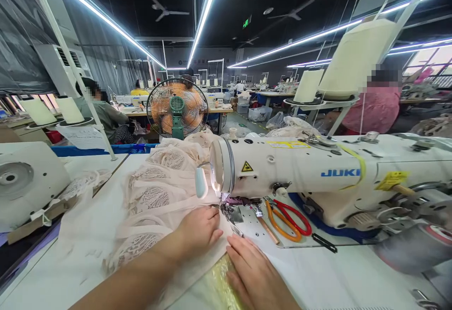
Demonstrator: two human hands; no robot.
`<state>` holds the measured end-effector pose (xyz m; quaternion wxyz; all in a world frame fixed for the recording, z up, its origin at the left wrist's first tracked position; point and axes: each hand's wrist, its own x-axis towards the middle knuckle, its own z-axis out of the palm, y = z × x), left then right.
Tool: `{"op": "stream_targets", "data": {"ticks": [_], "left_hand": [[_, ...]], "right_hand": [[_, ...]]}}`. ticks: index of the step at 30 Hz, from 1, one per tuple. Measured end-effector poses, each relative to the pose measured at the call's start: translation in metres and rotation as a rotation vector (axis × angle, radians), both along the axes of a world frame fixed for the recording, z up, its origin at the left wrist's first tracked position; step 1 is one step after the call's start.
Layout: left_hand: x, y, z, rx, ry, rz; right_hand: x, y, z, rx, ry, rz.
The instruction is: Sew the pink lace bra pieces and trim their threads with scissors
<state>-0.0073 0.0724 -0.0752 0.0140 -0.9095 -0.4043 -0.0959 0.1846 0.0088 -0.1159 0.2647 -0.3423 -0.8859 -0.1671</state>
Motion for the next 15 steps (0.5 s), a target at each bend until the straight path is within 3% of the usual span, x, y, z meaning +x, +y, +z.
{"op": "stream_targets", "data": {"ticks": [15], "left_hand": [[0.0010,0.0041,0.0070,-0.011,0.004,-0.040]], "right_hand": [[0.0027,0.0007,0.0004,-0.078,0.003,-0.010]]}}
